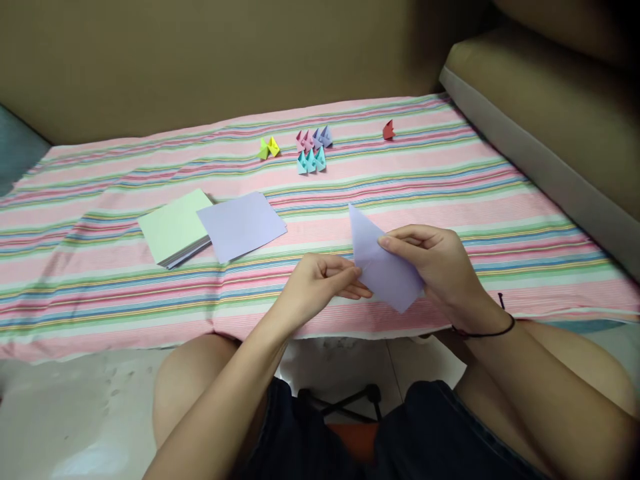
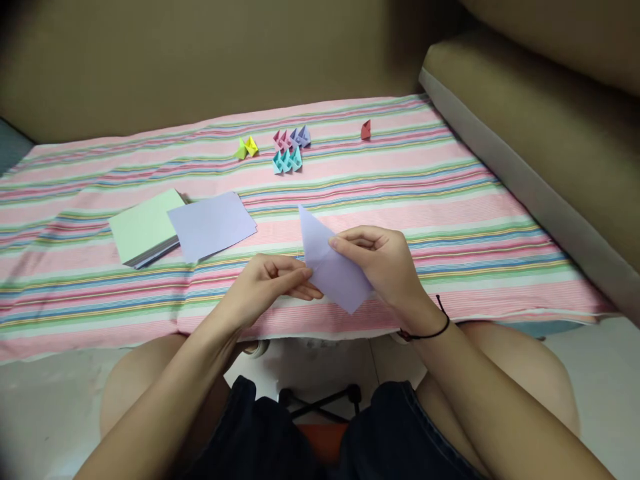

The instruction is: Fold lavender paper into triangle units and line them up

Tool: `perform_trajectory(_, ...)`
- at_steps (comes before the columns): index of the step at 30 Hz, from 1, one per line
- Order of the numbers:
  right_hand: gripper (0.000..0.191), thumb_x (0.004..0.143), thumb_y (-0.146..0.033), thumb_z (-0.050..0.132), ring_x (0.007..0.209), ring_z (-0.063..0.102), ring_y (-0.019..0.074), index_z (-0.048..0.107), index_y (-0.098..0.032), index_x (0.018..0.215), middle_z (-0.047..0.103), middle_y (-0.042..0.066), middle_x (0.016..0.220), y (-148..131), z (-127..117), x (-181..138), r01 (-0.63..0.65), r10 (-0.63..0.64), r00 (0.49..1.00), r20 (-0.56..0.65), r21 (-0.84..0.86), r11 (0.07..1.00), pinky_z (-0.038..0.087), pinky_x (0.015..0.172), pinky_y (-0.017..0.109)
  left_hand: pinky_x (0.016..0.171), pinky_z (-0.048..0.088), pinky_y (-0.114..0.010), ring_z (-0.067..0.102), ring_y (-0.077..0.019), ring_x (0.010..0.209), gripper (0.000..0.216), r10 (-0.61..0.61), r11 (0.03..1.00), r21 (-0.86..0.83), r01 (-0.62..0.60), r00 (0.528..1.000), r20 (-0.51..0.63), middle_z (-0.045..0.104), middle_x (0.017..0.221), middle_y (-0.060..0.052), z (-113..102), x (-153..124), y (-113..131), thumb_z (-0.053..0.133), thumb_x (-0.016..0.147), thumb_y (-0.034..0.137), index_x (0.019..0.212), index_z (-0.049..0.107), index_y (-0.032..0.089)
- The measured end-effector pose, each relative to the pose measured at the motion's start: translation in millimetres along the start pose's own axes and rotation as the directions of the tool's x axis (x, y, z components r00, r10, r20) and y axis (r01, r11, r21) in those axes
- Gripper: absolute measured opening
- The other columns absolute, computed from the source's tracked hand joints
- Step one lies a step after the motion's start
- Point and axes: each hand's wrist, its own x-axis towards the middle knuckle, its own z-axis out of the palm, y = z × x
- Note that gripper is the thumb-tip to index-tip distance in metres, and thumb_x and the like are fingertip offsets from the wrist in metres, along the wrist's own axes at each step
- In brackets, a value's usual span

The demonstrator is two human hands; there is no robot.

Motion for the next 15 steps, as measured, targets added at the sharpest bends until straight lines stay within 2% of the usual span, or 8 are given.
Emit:
perform_trajectory(4,0.017,0.063,-0.038,0.081,0.061,0.062,0.0149,0.073,-0.025,0.068,0.071,0.001,0.069,-1.4,2.4,-0.8,-0.036,0.036,0.999,-0.032,0.009,0.999,0.045,0.05,0.025,0.076,0.057,-0.025,0.072,-0.0161,0.075,0.016,0.028,1.0,-0.008,-0.028,1.0,0.009,0.075,0.075,-0.007,0.4,-1.7,1.8,0.065,0.081,0.027,0.082,0.07,0.011)
perform_trajectory(11,0.022,0.061,-0.042,0.081,0.065,0.064,0.0172,0.072,-0.024,0.07,0.071,0.002,0.072,0.6,3.6,-1.4,-0.038,0.037,0.998,-0.05,-0.014,0.999,0.047,0.053,0.027,0.076,0.057,-0.027,0.072,-0.0167,0.074,0.016,-0.026,0.999,-0.037,0.025,1.0,-0.009,0.075,0.075,-0.007,-5.0,-2.0,3.2,0.069,0.078,0.027,0.083,0.072,0.012)
perform_trajectory(15,0.019,0.063,-0.041,0.08,0.068,0.064,0.0179,0.072,-0.025,0.07,0.072,0.002,0.074,0.7,2.1,-0.4,-0.033,0.031,0.999,-0.031,-0.04,0.999,0.047,0.054,0.027,0.079,0.056,-0.031,0.072,-0.0191,0.077,0.022,-0.016,0.998,-0.062,0.016,1.0,-0.006,0.076,0.08,-0.009,-9.2,-1.8,4.0,0.068,0.078,0.032,0.088,0.072,0.013)
